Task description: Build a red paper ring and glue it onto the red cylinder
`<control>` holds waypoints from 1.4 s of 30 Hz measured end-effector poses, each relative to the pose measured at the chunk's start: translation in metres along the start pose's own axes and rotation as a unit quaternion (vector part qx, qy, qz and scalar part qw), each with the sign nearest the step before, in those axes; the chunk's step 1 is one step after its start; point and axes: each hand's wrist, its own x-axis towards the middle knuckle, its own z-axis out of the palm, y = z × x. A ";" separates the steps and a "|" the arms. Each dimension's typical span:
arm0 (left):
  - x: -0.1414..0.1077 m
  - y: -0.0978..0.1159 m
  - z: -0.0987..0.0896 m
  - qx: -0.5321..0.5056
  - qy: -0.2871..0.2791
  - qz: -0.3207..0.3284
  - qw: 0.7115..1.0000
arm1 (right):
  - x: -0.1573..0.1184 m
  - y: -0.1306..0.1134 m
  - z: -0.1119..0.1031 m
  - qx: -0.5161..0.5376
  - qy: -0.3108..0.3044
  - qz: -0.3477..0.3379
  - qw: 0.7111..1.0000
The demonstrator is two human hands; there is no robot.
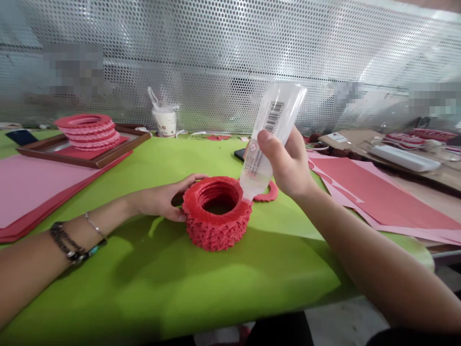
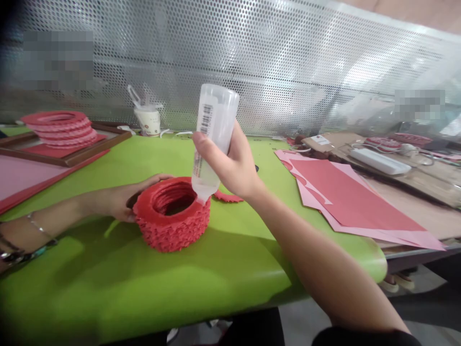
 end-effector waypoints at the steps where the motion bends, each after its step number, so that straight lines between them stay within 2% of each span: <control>1: 0.000 -0.001 0.000 -0.005 -0.002 0.004 1.000 | 0.001 0.003 -0.001 0.000 -0.001 0.001 1.000; 7: 0.000 -0.002 -0.002 -0.020 -0.015 0.004 1.000 | 0.007 0.016 -0.004 0.004 0.018 -0.010 1.000; 14: 0.000 -0.001 -0.002 -0.007 -0.013 0.001 1.000 | 0.005 0.011 -0.002 0.060 0.108 0.026 0.992; 20: -0.001 0.000 -0.004 -0.010 -0.007 -0.004 1.000 | -0.002 0.001 0.004 0.031 0.063 0.012 0.997; 26: -0.004 -0.003 -0.005 -0.066 0.000 -0.023 0.998 | 0.000 0.004 0.001 0.039 0.096 0.026 0.994; 29: -0.004 -0.003 -0.007 -0.081 -0.005 -0.031 0.996 | -0.001 0.003 0.002 0.035 0.093 0.026 0.995; 33: -0.005 -0.006 -0.010 -0.084 -0.012 -0.011 0.996 | -0.005 -0.007 0.010 0.032 0.088 0.034 0.995; 42: -0.008 -0.015 -0.014 -0.085 -0.003 0.016 0.996 | -0.006 -0.020 0.013 0.106 0.136 0.020 0.985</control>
